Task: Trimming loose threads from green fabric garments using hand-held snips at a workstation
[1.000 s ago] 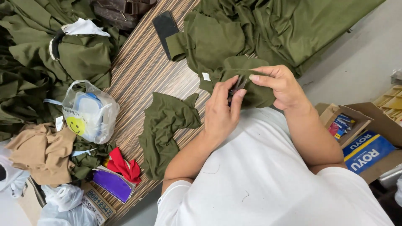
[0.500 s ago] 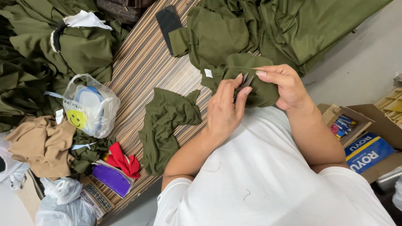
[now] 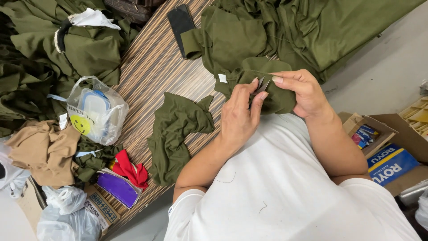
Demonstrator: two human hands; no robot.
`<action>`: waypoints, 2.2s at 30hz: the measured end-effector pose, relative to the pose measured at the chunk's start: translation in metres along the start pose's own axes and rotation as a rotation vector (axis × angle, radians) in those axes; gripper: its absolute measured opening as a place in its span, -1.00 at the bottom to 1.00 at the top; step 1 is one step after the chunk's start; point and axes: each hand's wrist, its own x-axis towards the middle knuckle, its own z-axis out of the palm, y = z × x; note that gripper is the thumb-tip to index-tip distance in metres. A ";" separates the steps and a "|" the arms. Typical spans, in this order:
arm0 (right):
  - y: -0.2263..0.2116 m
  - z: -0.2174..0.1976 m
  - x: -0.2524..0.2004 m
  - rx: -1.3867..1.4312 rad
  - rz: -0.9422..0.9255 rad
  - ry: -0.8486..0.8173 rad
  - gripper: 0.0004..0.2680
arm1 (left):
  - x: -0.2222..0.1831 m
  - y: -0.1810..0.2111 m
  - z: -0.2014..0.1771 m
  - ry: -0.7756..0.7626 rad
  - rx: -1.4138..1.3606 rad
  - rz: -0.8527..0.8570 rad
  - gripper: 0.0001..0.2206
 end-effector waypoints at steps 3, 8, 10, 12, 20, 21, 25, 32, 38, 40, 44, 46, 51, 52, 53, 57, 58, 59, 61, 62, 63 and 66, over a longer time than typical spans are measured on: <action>0.003 -0.003 0.003 -0.014 -0.001 -0.018 -0.78 | 0.000 0.000 -0.001 -0.006 -0.003 -0.010 -0.74; 0.000 0.005 0.003 -0.025 -0.013 -0.022 -0.79 | 0.001 -0.002 -0.002 -0.009 -0.003 -0.013 -0.74; 0.000 0.004 0.003 -0.029 -0.011 -0.020 -0.78 | 0.001 -0.003 -0.001 -0.011 -0.006 -0.014 -0.75; 0.001 0.003 0.004 -0.022 -0.009 -0.019 -0.80 | 0.000 -0.005 0.002 0.006 -0.030 -0.019 -0.75; 0.013 -0.006 0.008 -0.115 -0.071 -0.045 -0.81 | 0.000 -0.009 0.004 0.025 -0.023 -0.004 -0.74; 0.018 -0.012 0.011 -0.155 -0.088 -0.054 -0.81 | -0.001 -0.011 0.005 0.037 -0.005 0.004 -0.73; 0.037 -0.029 0.012 -0.210 -0.128 -0.050 -0.81 | 0.000 -0.009 0.004 0.063 0.004 0.018 -0.73; 0.008 -0.008 0.005 -0.551 -0.269 -0.137 -0.84 | 0.002 -0.008 0.003 0.109 0.018 0.055 -0.72; 0.009 -0.013 0.011 -0.789 -0.375 -0.153 -0.87 | -0.003 -0.016 0.010 0.173 -0.030 0.057 -0.72; 0.009 -0.013 0.011 -0.845 -0.425 -0.142 -0.89 | -0.004 -0.014 0.013 0.181 -0.046 0.056 -0.72; 0.024 -0.030 0.011 -0.864 -0.498 -0.151 -0.92 | -0.005 -0.013 0.016 0.143 0.037 0.096 -0.75; 0.022 -0.029 0.012 -0.881 -0.494 -0.145 -0.95 | -0.005 -0.018 0.019 0.166 0.044 0.093 -0.75; 0.011 -0.016 0.006 -0.964 -0.501 -0.088 -0.92 | -0.007 -0.024 0.023 0.234 -0.057 0.076 -0.74; 0.009 -0.010 0.006 -0.965 -0.501 -0.089 -0.92 | -0.007 -0.024 0.021 0.235 -0.057 0.075 -0.74; 0.008 -0.004 0.005 -0.963 -0.512 -0.089 -0.92 | -0.006 -0.025 0.020 0.260 -0.102 0.085 -0.75; 0.012 -0.005 0.005 -1.039 -0.556 -0.135 -0.93 | -0.004 -0.031 0.014 0.335 -0.193 0.083 -0.74; 0.013 -0.005 0.006 -1.040 -0.552 -0.130 -0.93 | -0.005 -0.032 0.014 0.331 -0.196 0.081 -0.74; 0.014 -0.005 0.007 -1.074 -0.575 -0.137 -0.95 | -0.006 -0.033 0.015 0.332 -0.210 0.068 -0.74; 0.012 -0.001 0.006 -1.111 -0.596 -0.137 -0.96 | -0.005 -0.031 0.015 0.329 -0.230 0.055 -0.74; 0.011 0.003 0.004 -1.095 -0.612 -0.129 -0.96 | -0.003 -0.030 0.014 0.274 -0.236 0.062 -0.72; 0.012 0.007 -0.004 -1.077 -0.609 -0.116 -0.92 | -0.008 -0.026 0.013 0.208 -0.244 0.053 -0.70; 0.002 0.019 0.002 -1.038 -0.675 -0.143 -0.90 | -0.002 -0.020 -0.002 0.255 -0.311 0.003 -0.73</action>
